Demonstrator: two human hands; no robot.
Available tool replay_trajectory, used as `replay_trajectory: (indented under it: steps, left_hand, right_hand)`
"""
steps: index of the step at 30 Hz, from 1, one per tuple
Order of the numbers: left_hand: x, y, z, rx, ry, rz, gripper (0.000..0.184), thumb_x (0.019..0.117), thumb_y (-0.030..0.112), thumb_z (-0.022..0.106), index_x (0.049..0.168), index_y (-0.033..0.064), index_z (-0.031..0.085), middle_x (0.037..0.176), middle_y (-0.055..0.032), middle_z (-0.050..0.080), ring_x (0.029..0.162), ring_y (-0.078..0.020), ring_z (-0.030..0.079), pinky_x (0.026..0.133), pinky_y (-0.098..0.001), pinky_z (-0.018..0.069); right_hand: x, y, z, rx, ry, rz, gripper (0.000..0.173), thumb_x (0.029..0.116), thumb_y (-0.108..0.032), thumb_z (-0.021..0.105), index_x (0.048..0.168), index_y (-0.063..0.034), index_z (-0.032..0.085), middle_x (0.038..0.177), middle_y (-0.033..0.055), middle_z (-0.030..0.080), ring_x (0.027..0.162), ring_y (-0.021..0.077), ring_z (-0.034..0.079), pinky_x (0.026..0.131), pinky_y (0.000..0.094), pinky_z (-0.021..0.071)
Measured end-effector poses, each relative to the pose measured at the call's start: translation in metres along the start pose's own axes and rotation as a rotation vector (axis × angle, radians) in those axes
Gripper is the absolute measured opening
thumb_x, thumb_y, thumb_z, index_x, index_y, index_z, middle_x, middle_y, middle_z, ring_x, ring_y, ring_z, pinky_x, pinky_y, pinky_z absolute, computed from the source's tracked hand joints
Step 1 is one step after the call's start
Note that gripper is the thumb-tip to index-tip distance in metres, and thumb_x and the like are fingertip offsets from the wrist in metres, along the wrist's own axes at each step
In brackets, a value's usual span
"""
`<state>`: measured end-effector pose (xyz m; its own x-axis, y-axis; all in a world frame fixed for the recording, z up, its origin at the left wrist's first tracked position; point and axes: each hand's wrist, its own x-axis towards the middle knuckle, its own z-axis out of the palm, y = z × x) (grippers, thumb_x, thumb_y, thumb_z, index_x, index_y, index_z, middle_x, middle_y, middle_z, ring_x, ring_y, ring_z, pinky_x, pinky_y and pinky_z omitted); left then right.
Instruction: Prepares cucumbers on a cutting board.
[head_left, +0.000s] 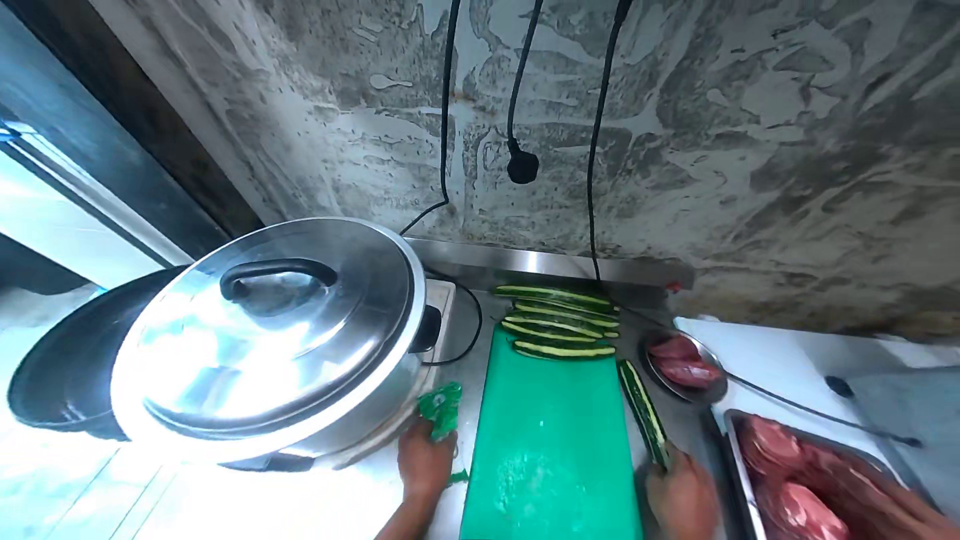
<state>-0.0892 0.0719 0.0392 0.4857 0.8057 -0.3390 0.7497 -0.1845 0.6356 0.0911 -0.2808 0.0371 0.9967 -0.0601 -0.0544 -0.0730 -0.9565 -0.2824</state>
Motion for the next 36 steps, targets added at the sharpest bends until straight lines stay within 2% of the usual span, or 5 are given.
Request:
replay_trajectory:
  steps: [5, 9, 13, 24, 36]
  left_hand:
    - [-0.007, -0.005, 0.007, -0.001, -0.052, 0.159, 0.037, 0.0874, 0.030, 0.075, 0.109, 0.0000, 0.070, 0.127, -0.0188, 0.063, 0.123, -0.0336, 0.058, 0.107, -0.0481, 0.0471]
    - [-0.010, -0.001, -0.005, 0.110, -0.237, 0.220, 0.035, 0.0940, 0.030, 0.068, 0.113, 0.0005, 0.070, 0.111, -0.0183, 0.069, 0.107, -0.0322, 0.067, 0.097, -0.0517, 0.0528]
    - [-0.010, 0.008, -0.016, 0.278, -0.384, 0.446, 0.028, 0.0925, 0.025, 0.067, 0.106, 0.0005, 0.072, 0.109, -0.0175, 0.070, 0.109, -0.0317, 0.066, 0.099, -0.0495, 0.0521]
    - [-0.066, 0.115, 0.010, 0.825, -0.563, 0.987, 0.019, 0.0930, 0.007, 0.057, 0.107, 0.0035, 0.069, 0.108, -0.0131, 0.071, 0.111, -0.0360, 0.064, 0.088, -0.0513, 0.0558]
    - [-0.059, 0.099, 0.000, 0.831, -0.413, 0.957, 0.013, 0.0886, 0.011, 0.063, 0.097, 0.0043, 0.071, 0.097, -0.0110, 0.073, 0.102, -0.0342, 0.069, 0.081, -0.0492, 0.0583]
  right_hand:
    - [-0.006, -0.002, 0.004, 0.011, 0.037, 0.010, 0.047, 0.0914, -0.014, 0.067, 0.138, -0.0060, 0.063, 0.130, 0.0229, 0.065, 0.120, 0.0463, 0.061, 0.094, 0.0640, 0.0517]
    - [-0.006, -0.004, 0.005, 0.007, 0.059, 0.025, 0.045, 0.0916, -0.016, 0.067, 0.136, -0.0078, 0.064, 0.130, 0.0204, 0.066, 0.120, 0.0443, 0.061, 0.093, 0.0626, 0.0522]
    - [-0.006, -0.005, 0.004, 0.016, 0.048, 0.030, 0.045, 0.0927, -0.016, 0.067, 0.137, -0.0084, 0.063, 0.132, 0.0194, 0.065, 0.122, 0.0423, 0.061, 0.094, 0.0611, 0.0532]
    - [-0.001, -0.004, 0.005, 0.028, 0.019, 0.073, 0.046, 0.0931, -0.017, 0.063, 0.139, -0.0131, 0.063, 0.134, 0.0134, 0.065, 0.124, 0.0372, 0.060, 0.097, 0.0570, 0.0524]
    - [0.000, -0.001, 0.006, 0.036, 0.020, 0.063, 0.047, 0.0931, -0.015, 0.062, 0.140, -0.0125, 0.062, 0.133, 0.0122, 0.065, 0.123, 0.0359, 0.061, 0.095, 0.0558, 0.0527]
